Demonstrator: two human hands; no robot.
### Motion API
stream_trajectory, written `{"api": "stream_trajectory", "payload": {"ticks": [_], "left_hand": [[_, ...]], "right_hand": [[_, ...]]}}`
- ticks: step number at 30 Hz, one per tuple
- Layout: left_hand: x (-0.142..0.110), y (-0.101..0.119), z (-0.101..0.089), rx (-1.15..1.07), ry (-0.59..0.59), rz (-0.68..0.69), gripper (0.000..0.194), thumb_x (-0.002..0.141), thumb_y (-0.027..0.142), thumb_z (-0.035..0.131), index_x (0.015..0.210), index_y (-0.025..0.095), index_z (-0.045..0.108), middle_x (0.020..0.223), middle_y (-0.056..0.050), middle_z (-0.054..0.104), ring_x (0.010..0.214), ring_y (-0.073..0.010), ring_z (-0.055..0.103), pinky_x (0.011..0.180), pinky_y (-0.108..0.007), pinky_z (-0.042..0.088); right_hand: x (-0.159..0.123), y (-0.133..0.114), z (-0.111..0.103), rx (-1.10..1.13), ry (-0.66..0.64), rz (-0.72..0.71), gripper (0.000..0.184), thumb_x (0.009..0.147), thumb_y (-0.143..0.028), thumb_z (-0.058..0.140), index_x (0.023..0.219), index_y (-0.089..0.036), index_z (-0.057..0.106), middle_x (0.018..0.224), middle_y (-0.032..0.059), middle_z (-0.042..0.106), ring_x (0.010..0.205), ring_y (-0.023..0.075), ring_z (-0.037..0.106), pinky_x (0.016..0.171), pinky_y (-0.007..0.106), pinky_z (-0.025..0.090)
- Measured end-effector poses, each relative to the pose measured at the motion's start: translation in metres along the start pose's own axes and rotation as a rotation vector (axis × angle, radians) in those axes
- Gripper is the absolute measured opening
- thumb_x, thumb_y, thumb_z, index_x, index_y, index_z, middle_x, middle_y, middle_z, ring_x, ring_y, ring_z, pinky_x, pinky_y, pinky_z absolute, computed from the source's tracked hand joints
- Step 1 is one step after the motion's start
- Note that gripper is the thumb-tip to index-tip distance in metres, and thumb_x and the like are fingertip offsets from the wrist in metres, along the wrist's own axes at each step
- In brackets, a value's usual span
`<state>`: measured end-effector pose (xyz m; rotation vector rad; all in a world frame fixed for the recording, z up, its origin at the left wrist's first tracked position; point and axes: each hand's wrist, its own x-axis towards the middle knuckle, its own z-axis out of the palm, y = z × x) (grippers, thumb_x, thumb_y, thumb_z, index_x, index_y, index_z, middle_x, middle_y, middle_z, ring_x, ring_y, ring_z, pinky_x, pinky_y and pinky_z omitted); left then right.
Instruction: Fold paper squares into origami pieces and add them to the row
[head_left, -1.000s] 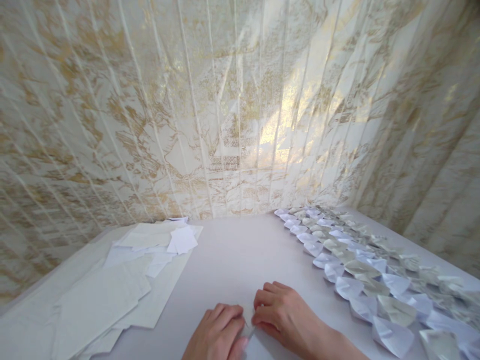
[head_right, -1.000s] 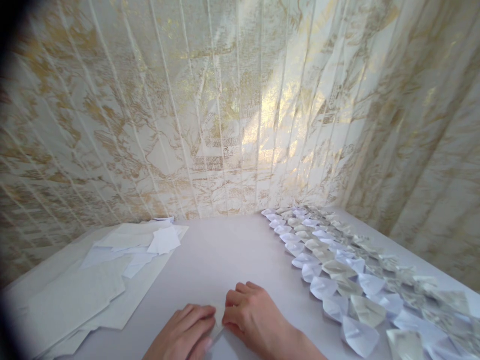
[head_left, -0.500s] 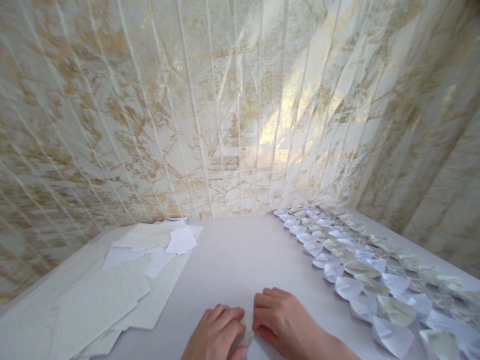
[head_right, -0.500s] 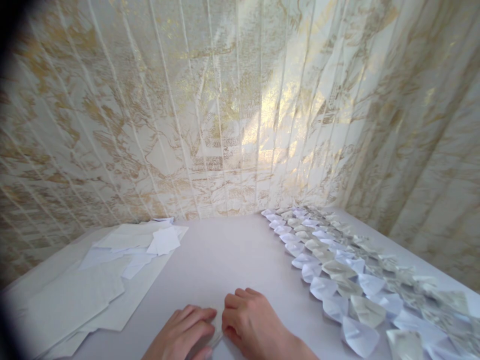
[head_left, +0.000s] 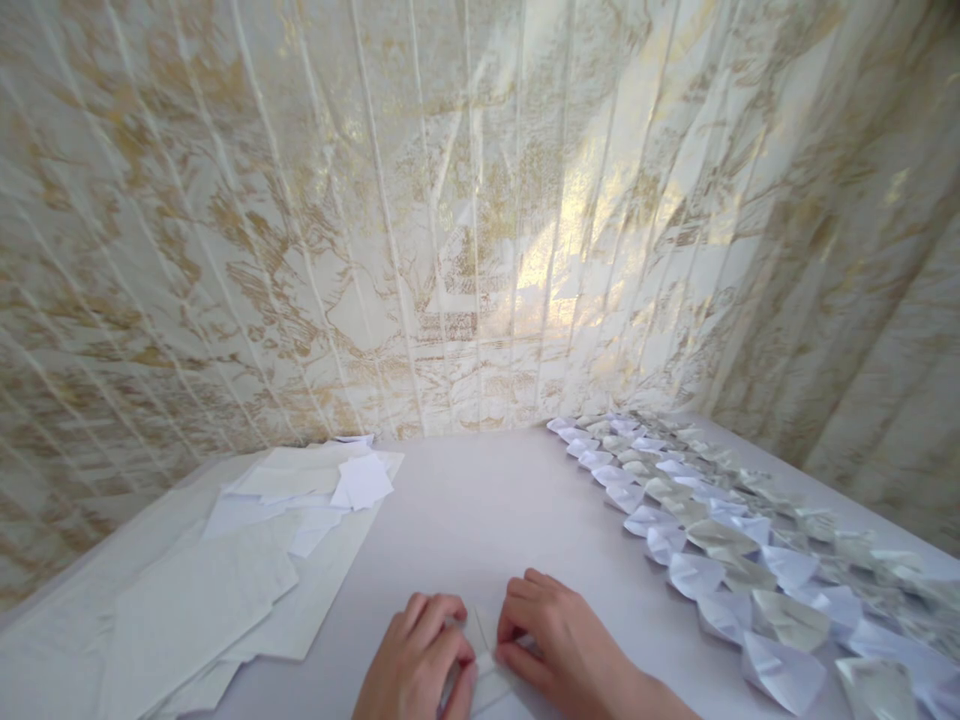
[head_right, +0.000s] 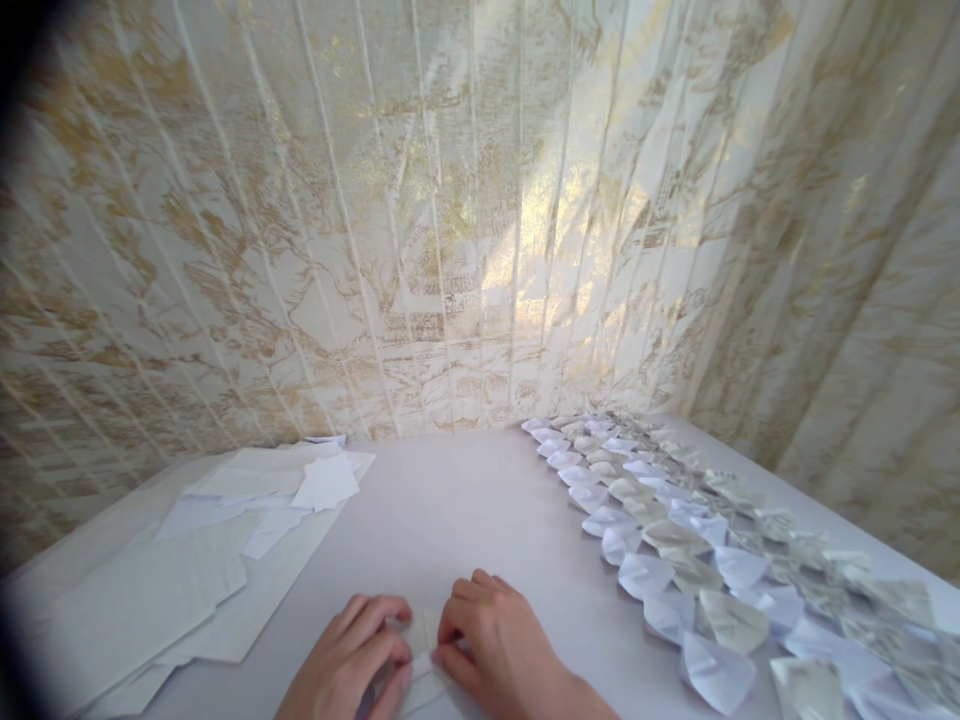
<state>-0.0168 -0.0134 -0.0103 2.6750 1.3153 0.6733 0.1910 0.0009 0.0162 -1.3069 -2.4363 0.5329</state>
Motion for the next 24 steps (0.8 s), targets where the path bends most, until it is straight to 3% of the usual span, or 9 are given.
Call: {"api": "stream_trajectory", "payload": {"ticks": [6,10,21,24], "left_hand": [[0.002,0.002,0.000,-0.061,-0.028,-0.170,0.007,0.075,0.014,0.062,0.074,0.021,0.059,0.105,-0.007,0.062,0.097,-0.0269,0.058,0.079,-0.040,0.049],[0.001,0.005,0.004,-0.081,0.034,-0.246,0.012,0.072,0.011,0.062,0.068,0.020,0.056,0.108,-0.007,0.060,0.100,-0.0279,0.055,0.081,-0.040,0.045],[-0.012,-0.008,0.012,-0.131,0.103,-0.232,0.017,0.072,0.012,0.059,0.084,0.024,0.059,0.115,-0.006,0.059,0.106,-0.0273,0.054,0.083,-0.040,0.043],[-0.015,-0.009,0.014,-0.130,0.115,-0.233,0.016,0.073,0.014,0.059,0.085,0.025,0.059,0.116,-0.005,0.060,0.106,-0.0274,0.054,0.083,-0.040,0.043]], "right_hand": [[0.004,0.000,0.007,0.042,0.025,0.068,0.007,0.081,-0.012,0.071,0.079,-0.018,0.067,0.086,0.0001,0.069,0.085,0.0169,0.060,0.085,0.027,0.041],[0.005,-0.005,0.006,-0.011,0.004,0.091,0.007,0.083,-0.012,0.069,0.081,-0.018,0.066,0.090,0.0015,0.069,0.087,0.0185,0.060,0.084,0.028,0.041],[0.004,-0.009,0.011,-0.010,0.050,0.112,0.014,0.079,-0.008,0.065,0.086,-0.020,0.061,0.090,-0.0001,0.067,0.088,0.0188,0.058,0.079,0.028,0.038],[0.004,-0.013,0.016,0.024,0.078,0.148,0.020,0.074,-0.017,0.072,0.090,-0.020,0.061,0.095,0.0010,0.066,0.091,0.0217,0.057,0.081,0.032,0.037]]}}
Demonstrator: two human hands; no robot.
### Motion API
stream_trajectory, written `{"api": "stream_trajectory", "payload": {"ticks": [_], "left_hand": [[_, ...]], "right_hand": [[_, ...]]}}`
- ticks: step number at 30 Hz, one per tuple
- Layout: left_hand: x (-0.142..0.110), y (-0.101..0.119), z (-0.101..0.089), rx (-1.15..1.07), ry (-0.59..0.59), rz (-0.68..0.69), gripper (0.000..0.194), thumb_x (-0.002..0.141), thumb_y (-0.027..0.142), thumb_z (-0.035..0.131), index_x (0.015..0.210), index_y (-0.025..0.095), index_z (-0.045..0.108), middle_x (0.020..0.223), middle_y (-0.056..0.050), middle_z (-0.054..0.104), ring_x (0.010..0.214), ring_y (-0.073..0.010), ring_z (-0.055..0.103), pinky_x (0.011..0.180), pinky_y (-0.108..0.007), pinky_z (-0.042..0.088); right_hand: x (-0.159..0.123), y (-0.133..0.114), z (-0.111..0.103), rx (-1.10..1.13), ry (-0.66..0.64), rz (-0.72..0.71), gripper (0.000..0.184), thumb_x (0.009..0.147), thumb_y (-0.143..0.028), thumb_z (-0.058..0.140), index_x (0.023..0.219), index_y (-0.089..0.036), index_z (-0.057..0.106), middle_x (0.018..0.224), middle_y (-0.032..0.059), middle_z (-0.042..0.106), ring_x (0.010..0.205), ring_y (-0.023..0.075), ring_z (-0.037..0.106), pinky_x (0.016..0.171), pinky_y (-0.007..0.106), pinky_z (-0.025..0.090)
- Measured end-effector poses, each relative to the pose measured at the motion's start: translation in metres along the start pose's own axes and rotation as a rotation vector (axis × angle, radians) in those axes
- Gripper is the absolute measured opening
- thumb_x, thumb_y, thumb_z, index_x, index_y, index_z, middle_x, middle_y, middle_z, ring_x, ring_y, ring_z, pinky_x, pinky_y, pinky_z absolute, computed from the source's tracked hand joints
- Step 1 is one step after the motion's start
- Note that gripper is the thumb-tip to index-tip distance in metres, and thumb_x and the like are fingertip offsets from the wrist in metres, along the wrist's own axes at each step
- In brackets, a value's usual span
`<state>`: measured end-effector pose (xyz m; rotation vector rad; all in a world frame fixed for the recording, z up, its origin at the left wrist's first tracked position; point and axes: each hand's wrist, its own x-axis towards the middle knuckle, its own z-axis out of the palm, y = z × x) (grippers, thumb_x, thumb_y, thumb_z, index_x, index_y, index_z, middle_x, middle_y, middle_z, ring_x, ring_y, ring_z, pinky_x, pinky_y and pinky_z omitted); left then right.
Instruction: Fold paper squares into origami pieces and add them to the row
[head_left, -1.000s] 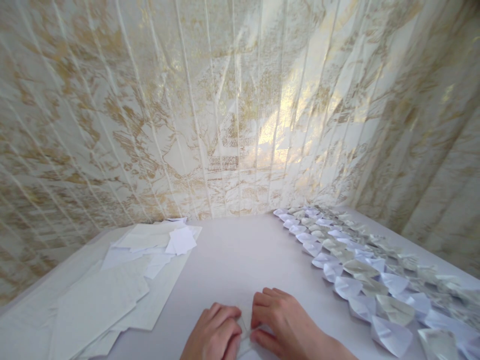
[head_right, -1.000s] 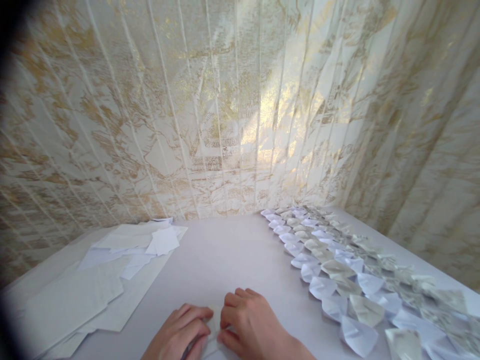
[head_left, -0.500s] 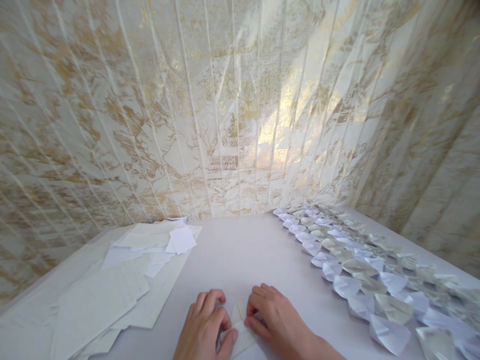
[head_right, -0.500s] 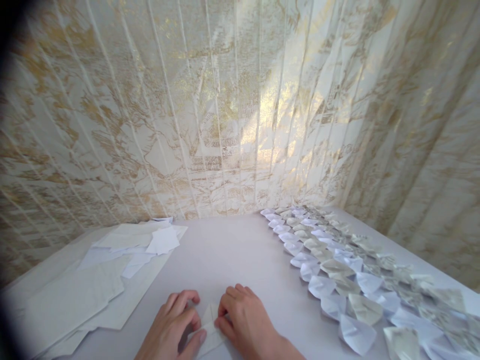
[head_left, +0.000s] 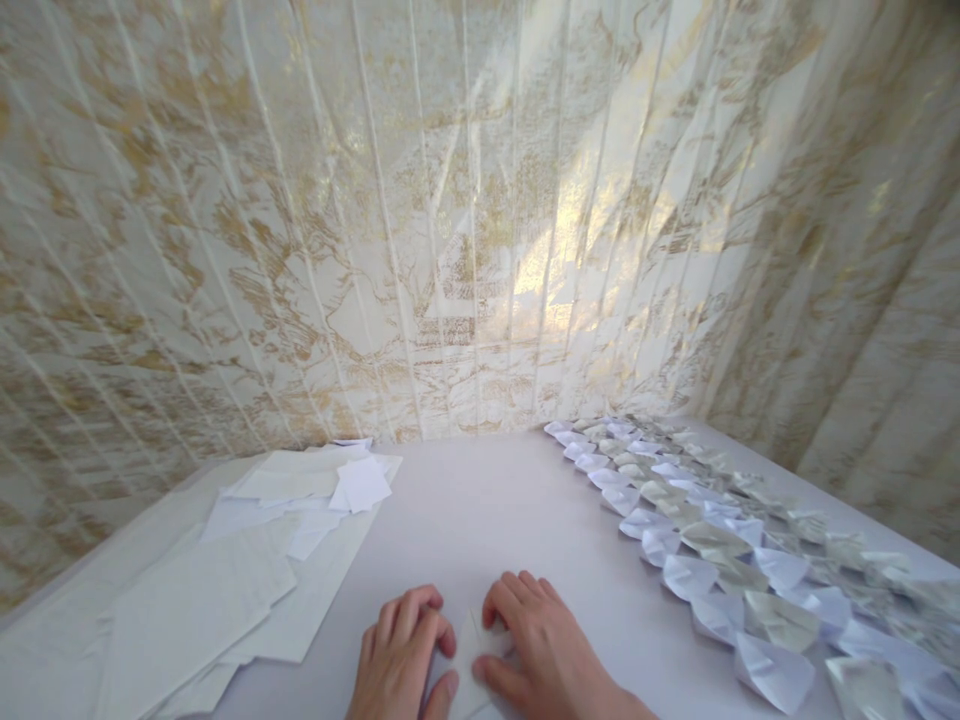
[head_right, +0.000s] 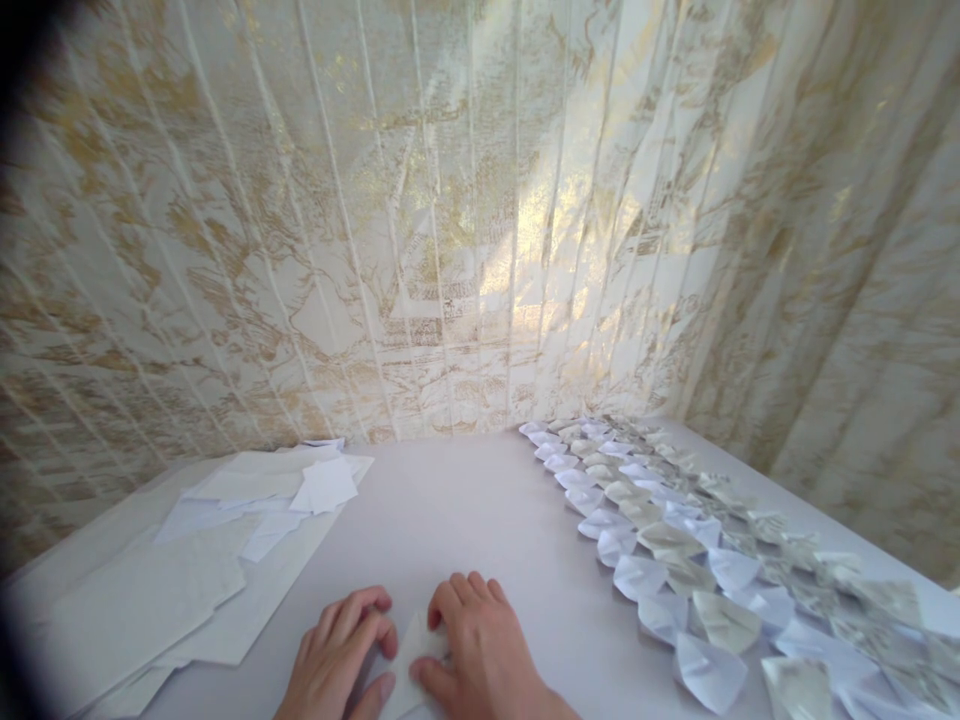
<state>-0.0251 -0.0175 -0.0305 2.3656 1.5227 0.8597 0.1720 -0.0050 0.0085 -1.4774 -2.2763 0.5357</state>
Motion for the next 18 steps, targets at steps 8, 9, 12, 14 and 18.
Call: {"api": "stream_trajectory", "payload": {"ticks": [8,9,12,14,18], "left_hand": [[0.003,0.008,-0.006,-0.044,-0.035,-0.037,0.022,0.075,0.018,0.060,0.095,0.027,0.063,0.115,-0.005,0.061,0.108,-0.0277,0.055,0.086,-0.041,0.044],[0.004,0.008,-0.007,-0.048,-0.045,-0.043,0.023,0.076,0.019,0.060,0.096,0.028,0.064,0.115,-0.005,0.062,0.109,-0.0279,0.055,0.086,-0.041,0.044],[0.004,0.006,-0.008,-0.048,-0.067,-0.041,0.030,0.077,0.022,0.060,0.106,0.029,0.065,0.122,-0.006,0.062,0.113,-0.0290,0.054,0.088,-0.042,0.045],[0.002,0.001,-0.005,-0.047,-0.070,0.001,0.041,0.079,0.021,0.057,0.119,0.030,0.062,0.131,-0.006,0.061,0.120,-0.0295,0.051,0.092,-0.043,0.044],[0.002,-0.005,0.003,-0.052,-0.097,0.136,0.069,0.079,0.007,0.045,0.144,0.031,0.041,0.144,-0.004,0.054,0.131,-0.0258,0.045,0.103,-0.043,0.037]], "right_hand": [[-0.001,0.002,0.006,0.129,0.070,0.077,0.025,0.069,-0.012,0.063,0.091,-0.024,0.060,0.100,0.0009,0.061,0.097,0.0231,0.051,0.087,0.036,0.034],[-0.002,0.004,0.003,0.134,0.070,0.095,0.026,0.068,-0.010,0.061,0.091,-0.024,0.061,0.100,0.0009,0.060,0.097,0.0231,0.051,0.088,0.037,0.033],[-0.006,0.012,-0.009,0.132,0.058,0.138,0.031,0.066,-0.006,0.054,0.091,-0.024,0.061,0.100,0.0012,0.060,0.099,0.0232,0.051,0.090,0.038,0.034],[-0.009,0.017,-0.016,0.121,0.051,0.155,0.034,0.066,-0.005,0.050,0.092,-0.024,0.061,0.099,0.0015,0.060,0.099,0.0233,0.051,0.089,0.038,0.035],[-0.014,0.027,-0.024,0.117,0.052,0.162,0.035,0.067,-0.004,0.048,0.094,-0.024,0.061,0.099,0.0025,0.060,0.098,0.0242,0.052,0.088,0.040,0.037]]}}
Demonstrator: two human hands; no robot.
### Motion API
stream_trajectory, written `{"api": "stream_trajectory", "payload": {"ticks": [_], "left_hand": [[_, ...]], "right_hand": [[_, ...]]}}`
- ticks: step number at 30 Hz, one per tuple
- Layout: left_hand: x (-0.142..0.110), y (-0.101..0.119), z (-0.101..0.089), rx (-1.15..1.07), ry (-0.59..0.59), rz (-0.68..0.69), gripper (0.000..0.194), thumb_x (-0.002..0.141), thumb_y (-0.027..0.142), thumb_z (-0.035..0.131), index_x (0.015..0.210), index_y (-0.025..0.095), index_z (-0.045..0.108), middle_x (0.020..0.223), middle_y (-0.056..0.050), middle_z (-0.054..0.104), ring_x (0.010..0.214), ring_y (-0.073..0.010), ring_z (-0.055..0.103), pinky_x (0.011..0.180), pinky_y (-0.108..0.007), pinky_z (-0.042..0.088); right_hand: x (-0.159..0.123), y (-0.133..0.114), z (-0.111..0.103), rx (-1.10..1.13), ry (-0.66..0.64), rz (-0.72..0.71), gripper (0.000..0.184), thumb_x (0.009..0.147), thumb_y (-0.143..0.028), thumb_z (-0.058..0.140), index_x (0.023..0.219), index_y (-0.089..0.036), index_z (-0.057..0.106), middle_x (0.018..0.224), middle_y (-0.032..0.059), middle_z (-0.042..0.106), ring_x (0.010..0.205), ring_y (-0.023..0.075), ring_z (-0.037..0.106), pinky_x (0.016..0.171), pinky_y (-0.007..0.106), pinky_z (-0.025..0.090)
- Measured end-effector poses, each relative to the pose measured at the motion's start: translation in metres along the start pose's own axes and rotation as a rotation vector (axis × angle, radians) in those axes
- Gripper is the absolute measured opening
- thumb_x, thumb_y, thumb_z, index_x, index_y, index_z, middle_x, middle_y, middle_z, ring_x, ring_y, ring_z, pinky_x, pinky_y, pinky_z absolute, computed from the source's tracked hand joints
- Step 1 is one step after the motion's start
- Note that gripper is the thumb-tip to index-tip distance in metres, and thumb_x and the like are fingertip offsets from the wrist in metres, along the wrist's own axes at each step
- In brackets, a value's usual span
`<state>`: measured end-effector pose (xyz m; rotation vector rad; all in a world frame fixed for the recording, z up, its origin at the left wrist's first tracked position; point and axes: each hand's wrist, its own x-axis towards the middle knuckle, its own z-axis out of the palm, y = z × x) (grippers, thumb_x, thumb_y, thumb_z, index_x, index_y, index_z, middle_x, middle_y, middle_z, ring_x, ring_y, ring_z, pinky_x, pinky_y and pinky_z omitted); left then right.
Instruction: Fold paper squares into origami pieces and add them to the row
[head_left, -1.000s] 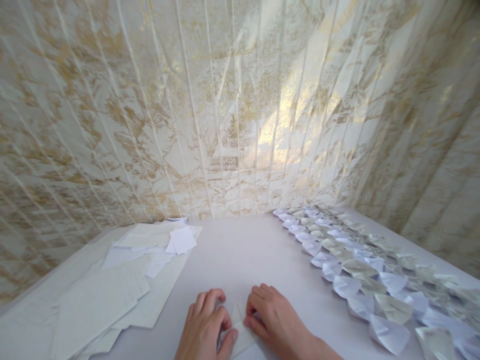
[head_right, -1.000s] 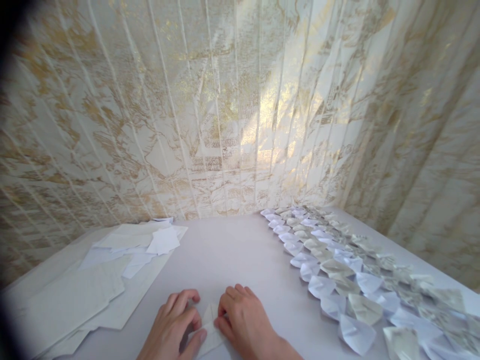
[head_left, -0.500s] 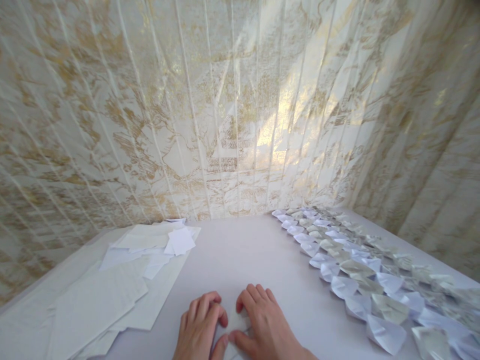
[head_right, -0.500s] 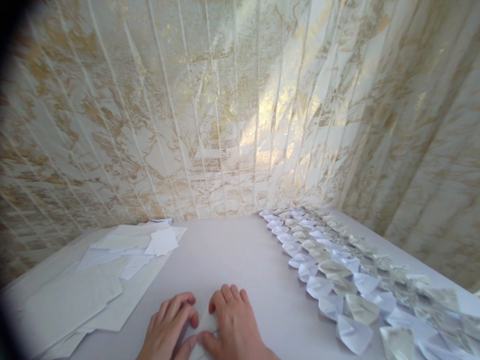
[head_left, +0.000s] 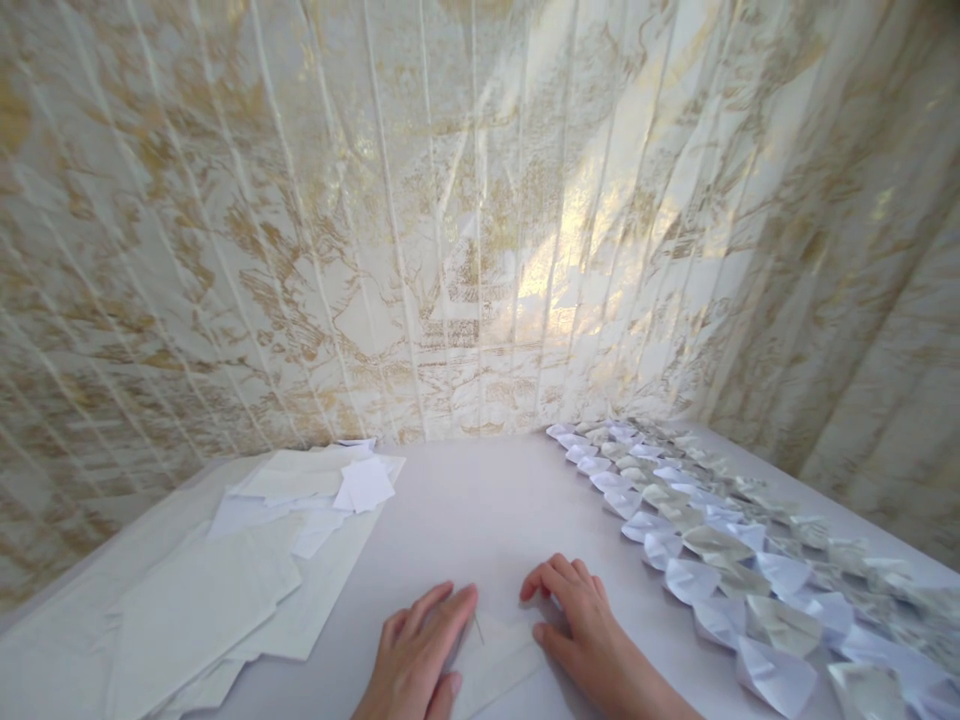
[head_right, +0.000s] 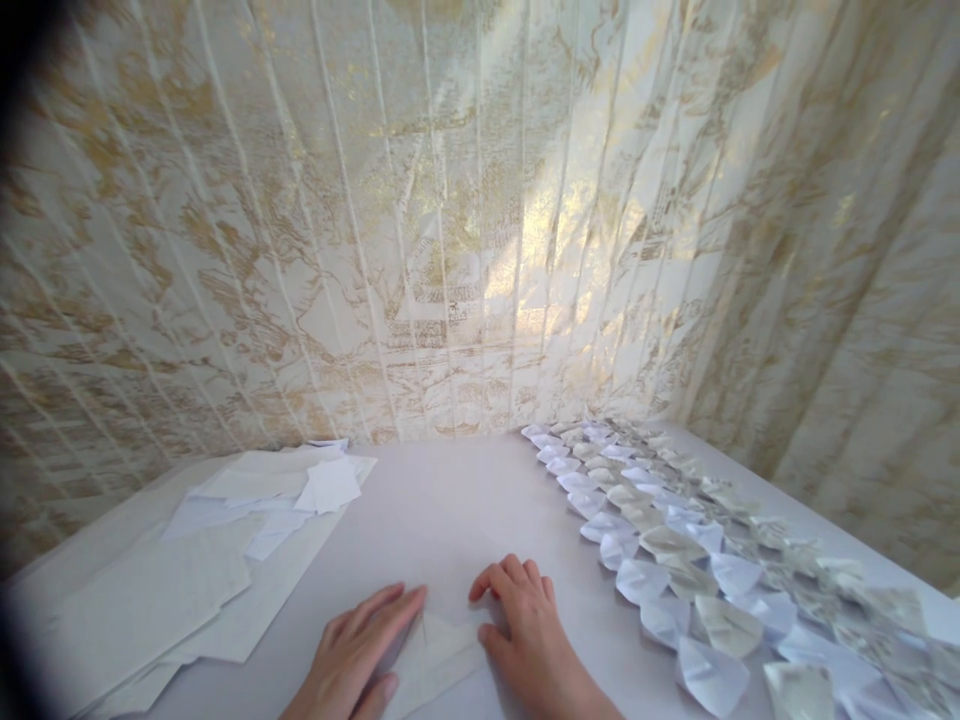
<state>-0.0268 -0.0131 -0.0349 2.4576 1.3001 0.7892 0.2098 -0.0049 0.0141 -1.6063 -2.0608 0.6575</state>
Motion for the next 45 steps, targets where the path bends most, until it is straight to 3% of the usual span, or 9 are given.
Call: {"api": "stream_trajectory", "payload": {"ticks": [4,10,13,17,23,28,33,41,45], "left_hand": [[0.011,0.002,-0.003,-0.003,-0.099,0.053,0.088,0.060,0.001,0.044,0.144,0.025,0.041,0.143,-0.004,0.054,0.131,-0.0229,0.046,0.108,-0.038,0.034],[0.024,0.016,-0.014,-0.085,-0.135,-0.079,0.083,0.048,0.004,0.047,0.128,0.025,0.056,0.116,-0.005,0.060,0.110,-0.0237,0.055,0.100,-0.036,0.043],[0.024,0.020,-0.017,-0.181,-0.109,-0.142,0.060,0.056,0.004,0.048,0.110,0.027,0.062,0.103,-0.002,0.058,0.098,-0.0203,0.058,0.091,-0.033,0.046],[0.028,0.024,-0.023,-0.396,-0.124,-0.203,0.004,0.079,0.020,0.052,0.078,0.022,0.056,0.085,0.001,0.054,0.080,-0.0166,0.057,0.075,-0.028,0.045],[0.030,0.031,-0.023,-0.681,-0.034,-0.146,0.023,0.091,0.046,0.051,0.081,0.025,0.051,0.084,0.000,0.058,0.083,-0.0179,0.058,0.079,-0.029,0.045],[0.025,0.029,-0.014,-0.385,0.072,-0.054,0.013,0.079,0.016,0.056,0.087,0.025,0.054,0.099,-0.002,0.065,0.097,-0.0212,0.058,0.088,-0.034,0.043],[0.022,0.025,-0.008,-0.072,-0.074,0.050,0.025,0.069,0.003,0.059,0.085,0.023,0.057,0.097,0.000,0.065,0.093,-0.0204,0.060,0.083,-0.032,0.042],[0.021,0.023,-0.010,0.089,-0.143,0.079,0.018,0.080,0.005,0.056,0.086,0.021,0.060,0.098,-0.003,0.065,0.091,-0.0203,0.059,0.080,-0.033,0.044],[0.023,0.022,-0.015,0.092,-0.131,-0.011,0.014,0.086,0.009,0.054,0.079,0.020,0.059,0.091,-0.003,0.064,0.086,-0.0199,0.059,0.077,-0.034,0.044]], "right_hand": [[-0.001,0.007,0.001,0.060,0.017,-0.049,0.032,0.072,-0.004,0.048,0.094,-0.023,0.060,0.099,0.0025,0.062,0.098,0.0239,0.053,0.089,0.040,0.039],[-0.002,0.003,0.005,0.227,-0.002,-0.089,0.024,0.081,-0.012,0.055,0.104,-0.020,0.057,0.103,0.0045,0.061,0.099,0.0235,0.053,0.091,0.037,0.042],[-0.004,-0.001,0.009,0.223,-0.026,-0.123,0.036,0.074,-0.013,0.068,0.107,-0.019,0.056,0.106,0.0053,0.059,0.102,0.0242,0.052,0.094,0.037,0.040],[-0.004,-0.007,0.019,0.211,-0.058,-0.178,0.038,0.066,-0.017,0.081,0.096,-0.020,0.059,0.101,0.0024,0.060,0.099,0.0239,0.055,0.097,0.039,0.037],[-0.004,-0.012,0.025,0.286,0.063,-0.260,0.023,0.071,-0.003,0.062,0.079,-0.023,0.052,0.090,-0.0027,0.063,0.088,0.0178,0.060,0.096,0.034,0.037],[0.002,-0.001,0.019,-0.227,0.180,-0.473,0.025,0.064,-0.001,0.058,0.078,-0.022,0.053,0.085,0.0022,0.062,0.078,0.0218,0.053,0.072,0.033,0.035],[0.005,0.006,0.028,-0.516,0.153,-0.572,0.016,0.076,-0.008,0.064,0.080,-0.022,0.057,0.082,0.0025,0.064,0.074,0.0210,0.050,0.068,0.034,0.032],[-0.004,0.002,0.013,-0.338,-0.031,-0.483,0.009,0.081,-0.023,0.069,0.090,-0.024,0.066,0.097,0.0022,0.067,0.091,0.0229,0.054,0.080,0.035,0.037],[-0.005,-0.002,0.003,-0.130,-0.054,-0.402,0.013,0.086,-0.015,0.065,0.085,-0.026,0.072,0.097,0.0008,0.069,0.093,0.0211,0.055,0.082,0.033,0.040]]}}
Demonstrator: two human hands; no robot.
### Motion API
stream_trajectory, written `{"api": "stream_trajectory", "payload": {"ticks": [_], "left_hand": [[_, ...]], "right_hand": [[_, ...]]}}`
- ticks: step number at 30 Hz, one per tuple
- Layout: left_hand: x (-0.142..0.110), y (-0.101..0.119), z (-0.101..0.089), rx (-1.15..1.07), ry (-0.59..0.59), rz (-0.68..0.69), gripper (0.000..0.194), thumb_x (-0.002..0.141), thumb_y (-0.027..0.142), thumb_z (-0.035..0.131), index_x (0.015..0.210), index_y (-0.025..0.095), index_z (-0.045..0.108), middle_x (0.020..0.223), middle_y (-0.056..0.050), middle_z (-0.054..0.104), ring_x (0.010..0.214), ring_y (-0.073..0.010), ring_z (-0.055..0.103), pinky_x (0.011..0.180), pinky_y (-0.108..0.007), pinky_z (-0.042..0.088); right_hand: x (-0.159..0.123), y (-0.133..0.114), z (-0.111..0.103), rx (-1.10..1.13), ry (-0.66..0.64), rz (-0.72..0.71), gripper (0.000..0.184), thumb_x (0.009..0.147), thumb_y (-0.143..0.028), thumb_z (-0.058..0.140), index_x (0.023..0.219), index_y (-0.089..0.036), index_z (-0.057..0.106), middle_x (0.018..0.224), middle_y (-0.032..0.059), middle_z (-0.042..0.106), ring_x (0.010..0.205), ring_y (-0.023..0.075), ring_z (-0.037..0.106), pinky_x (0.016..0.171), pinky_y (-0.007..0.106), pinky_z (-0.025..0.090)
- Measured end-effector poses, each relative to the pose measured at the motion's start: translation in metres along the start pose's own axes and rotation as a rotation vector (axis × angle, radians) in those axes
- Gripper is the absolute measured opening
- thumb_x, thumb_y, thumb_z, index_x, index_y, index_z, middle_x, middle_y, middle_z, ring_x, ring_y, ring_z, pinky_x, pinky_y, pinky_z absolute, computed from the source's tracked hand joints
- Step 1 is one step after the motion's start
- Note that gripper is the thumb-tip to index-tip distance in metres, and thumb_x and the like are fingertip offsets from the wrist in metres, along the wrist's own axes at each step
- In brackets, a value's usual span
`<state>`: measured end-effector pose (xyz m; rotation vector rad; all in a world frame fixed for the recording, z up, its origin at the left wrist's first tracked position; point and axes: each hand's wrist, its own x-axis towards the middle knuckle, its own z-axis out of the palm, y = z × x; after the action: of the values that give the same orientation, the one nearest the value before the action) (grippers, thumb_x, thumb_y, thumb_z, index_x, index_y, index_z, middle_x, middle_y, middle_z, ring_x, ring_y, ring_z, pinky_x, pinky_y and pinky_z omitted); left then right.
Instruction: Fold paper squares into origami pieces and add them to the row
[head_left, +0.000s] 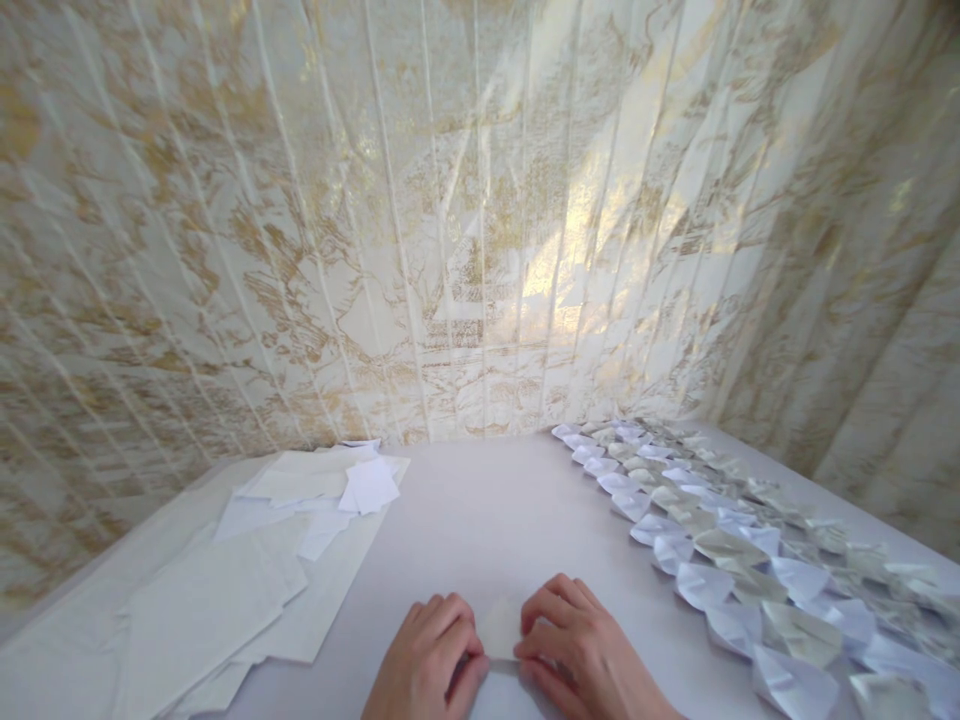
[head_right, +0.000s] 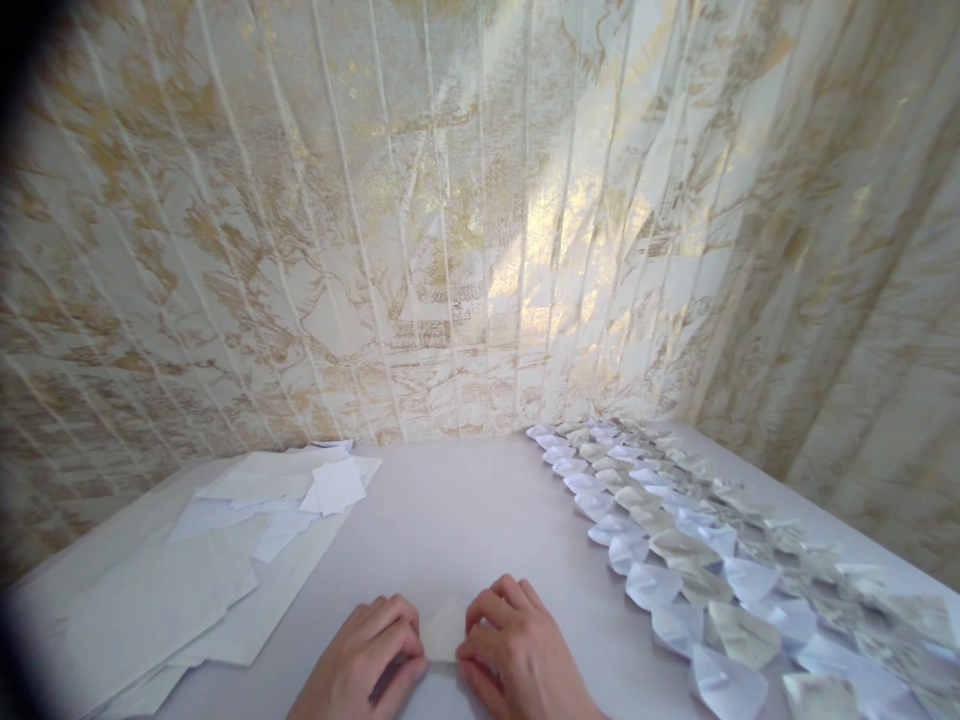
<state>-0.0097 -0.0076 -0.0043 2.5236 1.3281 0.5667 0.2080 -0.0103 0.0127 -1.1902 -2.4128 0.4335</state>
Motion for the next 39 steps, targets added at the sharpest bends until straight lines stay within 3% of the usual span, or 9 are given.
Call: {"api": "stream_trajectory", "payload": {"ticks": [4,7,16,24,33,36,39], "left_hand": [[0.003,-0.001,-0.008,-0.038,0.002,-0.076,0.014,0.089,0.015,0.057,0.076,0.019,0.060,0.091,-0.002,0.064,0.090,-0.0217,0.058,0.079,-0.036,0.044],[0.005,0.000,-0.011,-0.061,0.010,-0.127,0.013,0.088,0.016,0.059,0.075,0.019,0.061,0.091,-0.002,0.062,0.092,-0.0225,0.056,0.080,-0.037,0.044],[0.007,0.002,-0.006,-0.058,0.050,-0.143,0.016,0.091,0.019,0.054,0.076,0.019,0.059,0.092,-0.004,0.059,0.092,-0.0244,0.054,0.081,-0.040,0.043],[0.010,0.002,-0.004,-0.039,0.035,-0.156,0.012,0.087,0.023,0.063,0.076,0.019,0.058,0.096,-0.004,0.057,0.094,-0.0248,0.051,0.081,-0.040,0.041],[0.009,0.004,-0.003,-0.038,0.019,-0.174,0.006,0.087,0.018,0.056,0.082,0.020,0.055,0.098,-0.003,0.056,0.094,-0.0243,0.051,0.081,-0.040,0.039],[0.010,0.003,-0.003,-0.056,0.016,-0.181,0.005,0.087,0.016,0.054,0.089,0.021,0.055,0.098,-0.002,0.057,0.095,-0.0236,0.052,0.082,-0.039,0.039],[0.010,0.001,-0.003,-0.063,0.020,-0.173,0.009,0.087,0.016,0.052,0.091,0.023,0.055,0.100,-0.002,0.057,0.097,-0.0233,0.052,0.084,-0.039,0.040]], "right_hand": [[0.002,0.003,0.000,0.188,0.082,0.204,0.017,0.077,-0.008,0.071,0.066,-0.021,0.070,0.089,0.0006,0.067,0.090,0.0198,0.055,0.081,0.031,0.043],[0.003,0.006,-0.001,0.230,0.081,0.306,0.017,0.073,-0.008,0.072,0.062,-0.020,0.067,0.087,0.0006,0.065,0.090,0.0203,0.055,0.082,0.032,0.043],[0.004,0.004,-0.001,0.118,0.073,0.361,0.019,0.082,-0.016,0.069,0.064,-0.019,0.062,0.086,0.0006,0.062,0.088,0.0203,0.054,0.082,0.035,0.041],[0.006,0.002,0.005,0.008,0.066,0.329,0.018,0.080,-0.010,0.069,0.066,-0.018,0.061,0.087,0.0012,0.062,0.089,0.0204,0.054,0.080,0.034,0.040],[0.004,0.003,0.012,-0.161,0.032,0.272,0.013,0.085,-0.012,0.068,0.075,-0.017,0.061,0.091,0.0039,0.062,0.090,0.0234,0.054,0.080,0.035,0.041],[0.003,0.006,0.018,-0.220,0.046,0.172,0.014,0.084,-0.006,0.067,0.086,-0.019,0.061,0.095,0.0031,0.063,0.090,0.0229,0.053,0.081,0.034,0.039],[0.002,0.008,0.019,-0.246,0.024,-0.035,0.029,0.084,-0.002,0.063,0.103,-0.024,0.059,0.100,0.0005,0.062,0.090,0.0204,0.053,0.082,0.032,0.037]]}}
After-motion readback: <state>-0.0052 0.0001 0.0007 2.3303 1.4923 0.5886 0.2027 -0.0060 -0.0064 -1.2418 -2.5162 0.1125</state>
